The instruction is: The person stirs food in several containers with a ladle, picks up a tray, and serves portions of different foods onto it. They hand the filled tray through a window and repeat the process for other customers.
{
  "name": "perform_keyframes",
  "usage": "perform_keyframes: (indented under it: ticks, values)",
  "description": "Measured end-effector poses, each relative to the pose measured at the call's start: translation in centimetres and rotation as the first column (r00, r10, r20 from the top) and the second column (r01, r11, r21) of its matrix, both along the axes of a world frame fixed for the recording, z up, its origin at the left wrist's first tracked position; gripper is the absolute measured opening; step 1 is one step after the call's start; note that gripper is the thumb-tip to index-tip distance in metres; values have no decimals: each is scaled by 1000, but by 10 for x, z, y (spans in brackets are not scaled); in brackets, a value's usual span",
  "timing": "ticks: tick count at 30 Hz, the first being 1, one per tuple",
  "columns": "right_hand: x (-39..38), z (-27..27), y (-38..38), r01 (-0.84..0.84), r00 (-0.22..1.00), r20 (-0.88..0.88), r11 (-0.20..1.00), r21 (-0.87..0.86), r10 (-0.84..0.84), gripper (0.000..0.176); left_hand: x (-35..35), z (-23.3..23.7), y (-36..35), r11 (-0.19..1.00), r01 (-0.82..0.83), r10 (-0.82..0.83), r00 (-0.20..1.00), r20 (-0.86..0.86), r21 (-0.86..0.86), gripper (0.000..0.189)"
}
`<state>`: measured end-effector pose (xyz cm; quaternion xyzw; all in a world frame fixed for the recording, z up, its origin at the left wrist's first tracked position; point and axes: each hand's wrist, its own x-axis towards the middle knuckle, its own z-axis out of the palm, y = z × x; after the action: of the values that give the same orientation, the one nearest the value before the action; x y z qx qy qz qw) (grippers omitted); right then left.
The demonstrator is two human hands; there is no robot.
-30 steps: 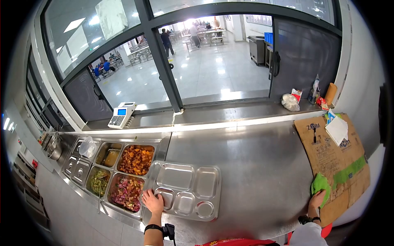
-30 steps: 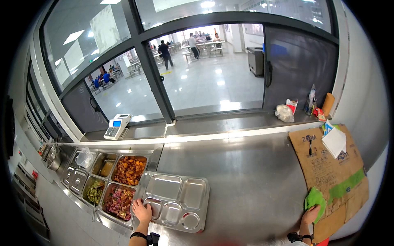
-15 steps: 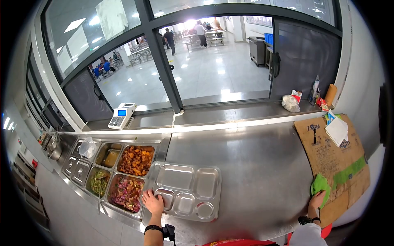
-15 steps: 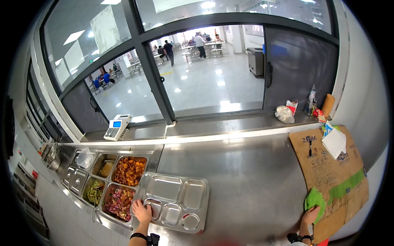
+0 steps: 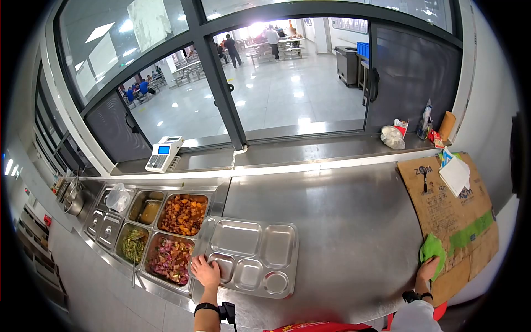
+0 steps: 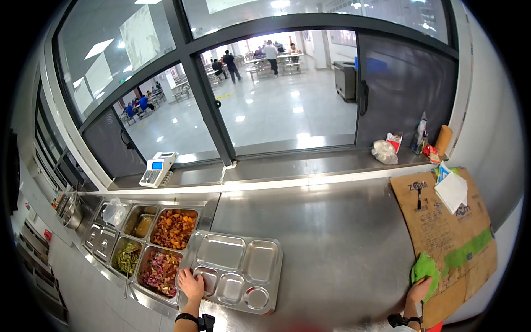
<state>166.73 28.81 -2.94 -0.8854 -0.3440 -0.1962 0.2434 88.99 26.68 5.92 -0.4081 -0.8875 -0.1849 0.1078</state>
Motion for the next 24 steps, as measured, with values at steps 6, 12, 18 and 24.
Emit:
perform_keyframes:
  ticks: [6,12,18,24]
  values:
    - [2,-3,2,18,1000,2,1000,24,-18,22,-4,-5,1,1000,-14,14,1000,14,15,48]
    - [0,-2,1,2,1000,28,999,49,-3,22,4,6,-1,1000,-1,0,999,33,7,48]
    - [-6,9,-1,-9,999,-40,1000,-2,9,21,1,1,-1,1000,7,-7,1000,14,19,46]
    - [-5,7,-1,-23,999,-23,1000,7,23,21,-1,-1,-1,1000,-3,3,999,34,15,47]
